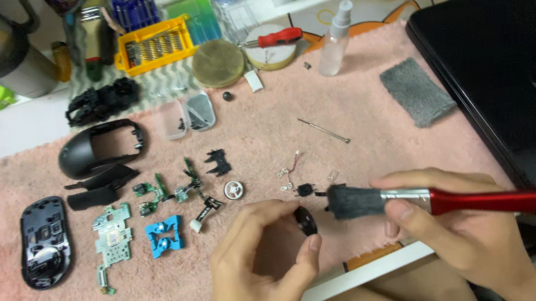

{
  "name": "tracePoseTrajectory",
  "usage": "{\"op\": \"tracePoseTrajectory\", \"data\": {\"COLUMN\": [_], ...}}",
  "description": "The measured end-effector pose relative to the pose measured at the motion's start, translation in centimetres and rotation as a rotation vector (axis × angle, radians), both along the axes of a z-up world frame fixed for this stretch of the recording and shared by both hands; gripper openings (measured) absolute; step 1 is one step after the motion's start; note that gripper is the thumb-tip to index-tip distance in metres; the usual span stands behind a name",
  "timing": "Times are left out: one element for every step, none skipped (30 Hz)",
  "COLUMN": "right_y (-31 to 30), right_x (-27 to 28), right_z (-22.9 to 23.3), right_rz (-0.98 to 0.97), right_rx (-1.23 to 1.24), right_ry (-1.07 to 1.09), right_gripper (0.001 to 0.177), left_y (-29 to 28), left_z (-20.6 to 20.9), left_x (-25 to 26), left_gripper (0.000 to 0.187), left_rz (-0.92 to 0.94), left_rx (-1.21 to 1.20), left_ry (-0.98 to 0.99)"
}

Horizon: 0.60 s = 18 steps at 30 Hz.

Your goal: The person cleans small disassembled computer mouse parts using a spray bottle, a brush, and a cloth. They spray a liquid onto the parts, brush them, and wipe them with a cloth.

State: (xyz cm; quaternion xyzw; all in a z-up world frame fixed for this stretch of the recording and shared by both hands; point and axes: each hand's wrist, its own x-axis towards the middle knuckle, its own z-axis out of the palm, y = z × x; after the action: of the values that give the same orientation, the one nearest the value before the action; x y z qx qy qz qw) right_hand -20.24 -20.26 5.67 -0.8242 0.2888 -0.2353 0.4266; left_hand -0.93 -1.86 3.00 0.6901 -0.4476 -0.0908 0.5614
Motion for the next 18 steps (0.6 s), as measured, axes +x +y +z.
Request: {"op": "tracePoseTrajectory", "data": {"right_y": [0.2,0.4,0.6,0.9,1.1,1.4,1.4,1.5,1.5,1.6,1.7,1.8,1.7,1.6,1.4,1.0,0.7,0.3], "right_x": [0.0,0.0,-0.1,0.4,0.9,1.3,1.7,2.0,2.4,2.5,2.7,2.9,2.8,2.7,2.6,2.9,3.2,3.5], "right_z": [-0.2,-0.5,-0.8,-0.5,-0.3,0.0,0.3,0.5,0.7,1.1,1.4,1.7,1.6,1.5,1.3,1.2,1.1,0.9], "right_rz": [0.009,0.078,0.148,0.155,0.217,0.276,0.279,0.232,0.184,0.184,0.188,0.193,0.195,0.288,0.381,0.382,0.313,0.245], "right_rx": [-0.005,0.051,0.11,0.107,0.038,-0.031,-0.033,-0.102,-0.171,-0.171,-0.171,-0.17,-0.17,-0.127,-0.083,-0.083,-0.115,-0.147], "right_ry": [-0.003,-0.095,-0.185,-0.188,-0.205,-0.222,-0.224,-0.184,-0.143,-0.143,-0.138,-0.134,-0.134,-0.155,-0.176,-0.176,-0.155,-0.132], "right_gripper": [0.032,0.031,0.031,0.031,0.027,0.025,0.025,0.021,0.02,0.02,0.02,0.021,0.021,0.019,0.018,0.018,0.018,0.018], "left_y": [0.2,0.3,0.5,0.6,0.6,0.7,0.9,1.1,1.4,1.4,1.5,1.5,1.5,1.5,1.5,1.5,1.5,1.6], "left_z": [-0.9,-1.8,-2.8,-3.2,-3.7,-4.2,-4.2,-4.1,-4.1,-4.1,-4.1,-4.1,-3.9,-3.8,-3.7,-3.8,-3.9,-4.0], "left_x": [-0.3,-0.6,-0.9,-1.0,-1.0,-1.0,-0.7,-0.5,-0.2,-0.2,-0.2,-0.2,-0.1,0.0,0.1,0.1,0.0,0.0], "left_gripper": [0.031,0.035,0.039,0.039,0.041,0.043,0.043,0.041,0.04,0.04,0.041,0.042,0.042,0.044,0.045,0.045,0.045,0.044], "left_rz": [0.009,-0.031,-0.068,-0.064,-0.185,-0.311,-0.308,-0.368,-0.427,-0.428,-0.396,-0.363,-0.362,-0.376,-0.39,-0.389,-0.385,-0.381], "left_rx": [-0.005,-0.048,-0.092,-0.096,-0.223,-0.348,-0.351,-0.375,-0.399,-0.4,-0.386,-0.374,-0.375,-0.37,-0.364,-0.364,-0.346,-0.328], "left_ry": [-0.003,0.344,0.691,0.688,0.818,0.947,0.943,0.965,0.985,0.985,1.003,1.021,1.021,1.01,1.0,1.0,0.987,0.975]}}
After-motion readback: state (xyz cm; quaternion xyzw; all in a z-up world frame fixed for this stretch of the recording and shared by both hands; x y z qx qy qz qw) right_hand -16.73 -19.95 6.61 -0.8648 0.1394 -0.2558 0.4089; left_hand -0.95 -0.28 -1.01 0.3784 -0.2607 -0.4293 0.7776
